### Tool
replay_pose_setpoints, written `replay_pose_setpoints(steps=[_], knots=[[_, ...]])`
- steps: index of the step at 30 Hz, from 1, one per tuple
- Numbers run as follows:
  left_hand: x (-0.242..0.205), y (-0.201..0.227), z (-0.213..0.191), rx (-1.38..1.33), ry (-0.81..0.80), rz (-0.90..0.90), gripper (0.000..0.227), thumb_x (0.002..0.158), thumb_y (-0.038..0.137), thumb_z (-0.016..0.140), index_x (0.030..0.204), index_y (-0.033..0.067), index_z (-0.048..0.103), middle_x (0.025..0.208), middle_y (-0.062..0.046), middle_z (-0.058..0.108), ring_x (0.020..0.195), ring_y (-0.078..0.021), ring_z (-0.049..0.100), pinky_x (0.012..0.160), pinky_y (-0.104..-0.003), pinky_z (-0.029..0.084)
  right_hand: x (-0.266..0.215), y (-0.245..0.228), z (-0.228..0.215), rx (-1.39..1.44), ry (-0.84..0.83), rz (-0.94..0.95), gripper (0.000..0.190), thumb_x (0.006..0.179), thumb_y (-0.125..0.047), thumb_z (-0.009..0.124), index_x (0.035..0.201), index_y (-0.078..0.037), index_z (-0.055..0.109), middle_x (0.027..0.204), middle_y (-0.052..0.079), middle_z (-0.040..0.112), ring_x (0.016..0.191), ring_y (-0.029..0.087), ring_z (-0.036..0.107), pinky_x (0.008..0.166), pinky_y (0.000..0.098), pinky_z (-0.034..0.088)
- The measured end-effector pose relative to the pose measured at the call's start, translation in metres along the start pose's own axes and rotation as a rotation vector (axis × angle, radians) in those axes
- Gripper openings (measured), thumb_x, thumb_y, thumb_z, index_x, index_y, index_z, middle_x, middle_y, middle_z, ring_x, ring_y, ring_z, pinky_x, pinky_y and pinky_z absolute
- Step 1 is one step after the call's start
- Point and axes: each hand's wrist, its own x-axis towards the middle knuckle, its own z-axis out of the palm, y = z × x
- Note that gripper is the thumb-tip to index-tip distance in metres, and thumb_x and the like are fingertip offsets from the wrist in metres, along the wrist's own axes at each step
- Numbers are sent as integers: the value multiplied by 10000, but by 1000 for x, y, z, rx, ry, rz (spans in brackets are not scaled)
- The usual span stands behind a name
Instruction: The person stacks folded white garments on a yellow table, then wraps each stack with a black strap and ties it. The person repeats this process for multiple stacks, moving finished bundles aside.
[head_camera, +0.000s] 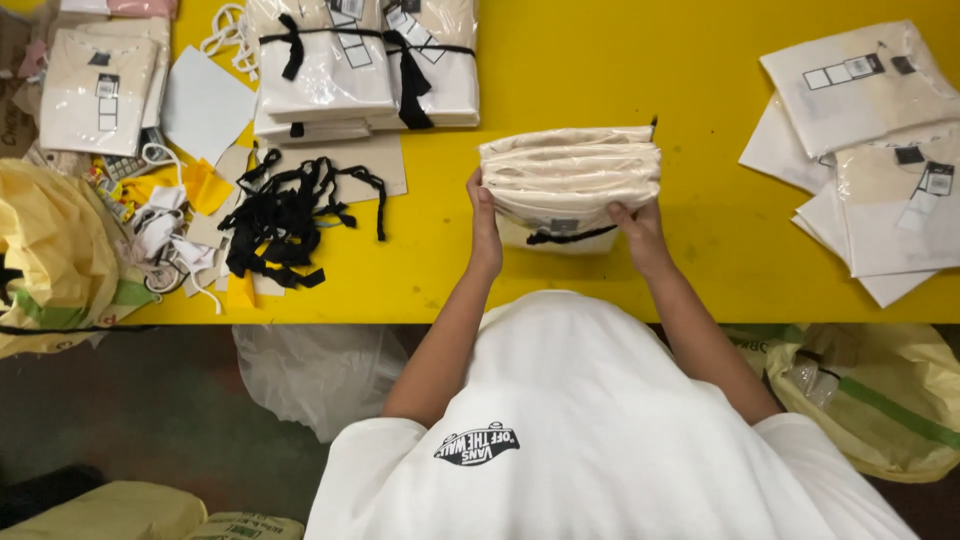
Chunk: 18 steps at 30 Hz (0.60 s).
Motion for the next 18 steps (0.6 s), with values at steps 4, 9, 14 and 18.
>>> replay_pose_setpoints(steps=[4,9,14,18], knots=[[-5,-3,-2,44,1,52,896,1007,765,312,1579,83,215,1585,-251,258,1530,-419,180,1277,-572,101,-11,-9,7,-65,-47,-170,883,850,-56,829,1558,-103,304,1500,76,397,1393,189,354,1231,484,244],[-9,21,4,112,31,48,669,1079,447,479,1574,69,237,1558,-271,298,1511,-445,230,1250,-615,176,-20,-62,7,-284,134,-268,1327,808,-220,992,1616,-143,-58,1637,278,8,1525,570,72,1183,759,-26],[0,21,-1,87,-4,135,611,1091,356,501,1591,136,227,1586,-272,223,1487,-563,197,1215,-678,201,-30,-107,18,-752,214,-550,1056,783,-457,967,1528,-124,297,1604,193,138,1515,484,185,1206,718,54],[10,6,-5,47,2,209,583,1089,285,529,1576,155,237,1616,-228,189,1479,-571,197,1213,-666,209,-29,-108,25,-974,64,-608,637,778,-160,911,1345,-143,621,1519,169,333,1447,450,297,1158,738,106]])
